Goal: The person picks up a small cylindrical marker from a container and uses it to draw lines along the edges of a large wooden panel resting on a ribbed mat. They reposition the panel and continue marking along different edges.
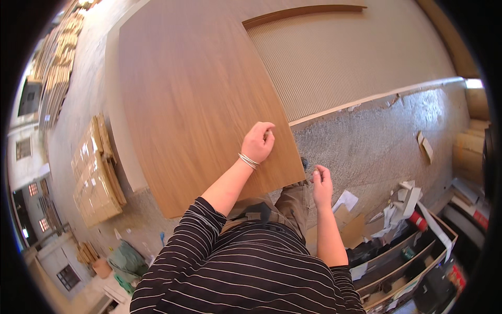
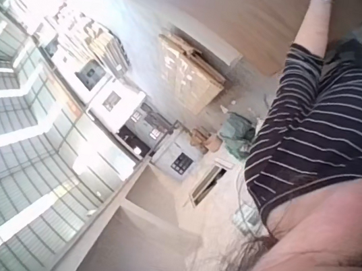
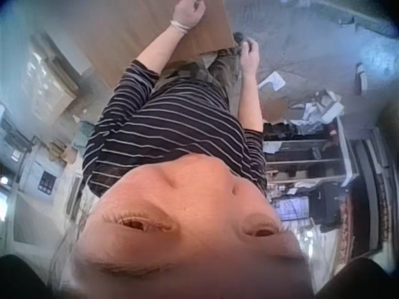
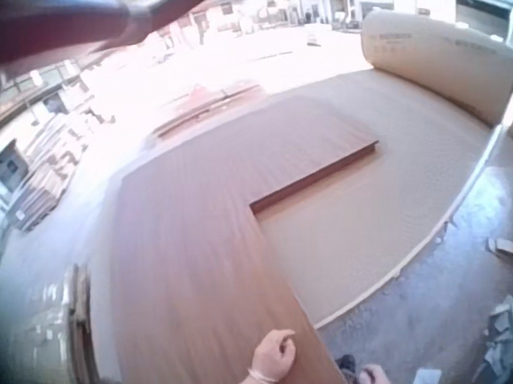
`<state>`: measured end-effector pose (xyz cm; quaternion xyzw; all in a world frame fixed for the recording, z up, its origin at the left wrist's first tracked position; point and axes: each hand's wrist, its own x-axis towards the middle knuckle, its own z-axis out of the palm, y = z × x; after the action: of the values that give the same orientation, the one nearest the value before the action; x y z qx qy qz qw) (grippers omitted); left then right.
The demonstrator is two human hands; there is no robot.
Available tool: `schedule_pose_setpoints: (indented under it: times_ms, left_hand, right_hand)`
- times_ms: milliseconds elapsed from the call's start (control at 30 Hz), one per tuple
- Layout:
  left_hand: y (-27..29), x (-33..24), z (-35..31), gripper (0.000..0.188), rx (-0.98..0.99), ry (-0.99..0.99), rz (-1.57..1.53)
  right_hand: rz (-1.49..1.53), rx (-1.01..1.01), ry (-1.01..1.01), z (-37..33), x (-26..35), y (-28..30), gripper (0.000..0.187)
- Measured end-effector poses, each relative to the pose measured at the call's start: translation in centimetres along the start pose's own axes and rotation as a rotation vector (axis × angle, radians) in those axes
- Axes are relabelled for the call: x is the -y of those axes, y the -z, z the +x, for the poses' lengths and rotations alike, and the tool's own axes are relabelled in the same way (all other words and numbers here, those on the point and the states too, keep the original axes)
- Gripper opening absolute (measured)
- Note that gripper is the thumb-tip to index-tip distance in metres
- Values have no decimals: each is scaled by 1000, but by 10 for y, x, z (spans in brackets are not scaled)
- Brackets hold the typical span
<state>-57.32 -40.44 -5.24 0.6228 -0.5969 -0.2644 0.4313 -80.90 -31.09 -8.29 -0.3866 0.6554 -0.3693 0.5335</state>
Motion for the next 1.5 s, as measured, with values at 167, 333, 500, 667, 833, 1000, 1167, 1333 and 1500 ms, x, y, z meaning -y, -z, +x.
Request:
schedule_pose_setpoints:
  times_ms: [167, 333, 500, 667, 833, 1000, 1167, 1333, 1500]
  left_hand:
    - [-6, 15, -11, 10, -165, 231, -148]
    - [-2, 6, -10, 14, -216, 281, -306]
    - [-1, 4, -7, 16, -207, 266, -327]
    - [-2, 5, -8, 15, -211, 246, -316]
    - [-2, 2, -8, 13, -240, 252, -349]
    - [0, 1, -7, 13, -244, 239, -349]
    - [0, -1, -3, 14, -233, 223, -361]
    - [3, 2, -4, 14, -219, 208, -313]
    - [5, 1, -4, 15, -216, 201, -298]
  right_hand:
    - [-192, 220, -30, 10, 2, 21, 27]
    - [-102, 326, -80, 18, -2, 36, 25]
    - [61, 295, -93, 16, -5, 34, 24]
    - [128, 246, -116, 6, -11, 22, 26]
    - [112, 184, -115, -4, 5, 13, 27]
    - [165, 104, 51, -13, 10, 11, 26]
    - [11, 131, 99, -23, 18, 10, 22]
    - [-347, 163, 281, -22, 19, 7, 18]
    - [-407, 173, 308, -26, 26, 6, 18]
